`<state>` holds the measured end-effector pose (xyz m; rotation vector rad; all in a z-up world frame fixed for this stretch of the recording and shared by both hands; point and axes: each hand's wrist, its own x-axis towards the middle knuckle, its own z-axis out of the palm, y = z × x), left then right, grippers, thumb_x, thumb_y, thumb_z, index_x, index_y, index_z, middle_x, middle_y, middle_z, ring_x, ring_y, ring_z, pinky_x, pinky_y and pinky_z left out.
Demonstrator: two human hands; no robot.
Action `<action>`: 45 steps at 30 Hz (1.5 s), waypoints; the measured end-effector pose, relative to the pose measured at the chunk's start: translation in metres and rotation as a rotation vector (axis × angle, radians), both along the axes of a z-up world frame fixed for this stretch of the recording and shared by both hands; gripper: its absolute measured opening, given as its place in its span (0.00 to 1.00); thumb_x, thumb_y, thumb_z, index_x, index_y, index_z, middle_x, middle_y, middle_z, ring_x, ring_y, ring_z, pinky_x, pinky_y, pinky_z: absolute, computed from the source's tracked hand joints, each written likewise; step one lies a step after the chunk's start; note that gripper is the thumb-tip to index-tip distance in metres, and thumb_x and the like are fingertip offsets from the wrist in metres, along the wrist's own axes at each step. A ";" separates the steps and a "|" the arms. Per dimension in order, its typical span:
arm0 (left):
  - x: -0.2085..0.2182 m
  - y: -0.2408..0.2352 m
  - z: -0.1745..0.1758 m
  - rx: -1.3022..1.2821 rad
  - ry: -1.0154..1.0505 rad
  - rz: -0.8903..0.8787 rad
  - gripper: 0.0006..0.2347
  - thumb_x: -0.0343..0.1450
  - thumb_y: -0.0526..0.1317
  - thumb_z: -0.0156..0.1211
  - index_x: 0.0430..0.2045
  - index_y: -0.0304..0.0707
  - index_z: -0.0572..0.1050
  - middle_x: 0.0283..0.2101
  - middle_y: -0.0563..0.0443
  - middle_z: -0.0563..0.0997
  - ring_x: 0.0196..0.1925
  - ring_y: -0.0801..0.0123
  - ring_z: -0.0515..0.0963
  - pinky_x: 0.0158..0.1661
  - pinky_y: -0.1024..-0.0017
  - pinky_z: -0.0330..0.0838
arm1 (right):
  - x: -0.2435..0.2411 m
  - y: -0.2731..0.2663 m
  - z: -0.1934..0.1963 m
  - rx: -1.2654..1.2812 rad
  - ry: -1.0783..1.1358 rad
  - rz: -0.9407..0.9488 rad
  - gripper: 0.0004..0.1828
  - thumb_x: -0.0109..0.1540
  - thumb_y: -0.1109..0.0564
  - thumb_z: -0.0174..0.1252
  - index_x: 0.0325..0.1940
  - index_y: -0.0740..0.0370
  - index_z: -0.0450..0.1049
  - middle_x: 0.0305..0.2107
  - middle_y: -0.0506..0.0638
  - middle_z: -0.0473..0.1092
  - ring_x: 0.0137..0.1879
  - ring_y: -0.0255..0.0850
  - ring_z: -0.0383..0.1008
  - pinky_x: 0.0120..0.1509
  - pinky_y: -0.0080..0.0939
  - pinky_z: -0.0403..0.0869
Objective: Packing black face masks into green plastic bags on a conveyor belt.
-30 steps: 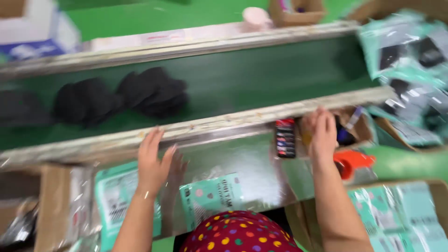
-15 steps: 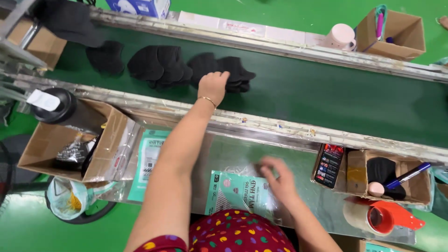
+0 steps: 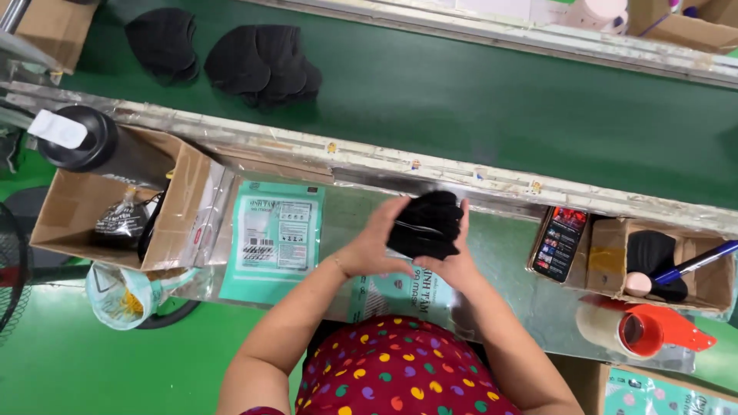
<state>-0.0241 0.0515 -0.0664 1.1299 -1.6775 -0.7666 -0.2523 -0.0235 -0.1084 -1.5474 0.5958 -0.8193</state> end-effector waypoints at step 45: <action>0.044 0.015 0.024 -0.134 -0.632 0.009 0.05 0.67 0.33 0.58 0.34 0.40 0.74 0.37 0.50 0.78 0.45 0.57 0.77 0.47 0.63 0.74 | -0.004 0.008 -0.033 0.385 0.256 -0.137 0.15 0.61 0.58 0.71 0.48 0.67 0.77 0.41 0.48 0.72 0.47 0.40 0.70 0.53 0.44 0.75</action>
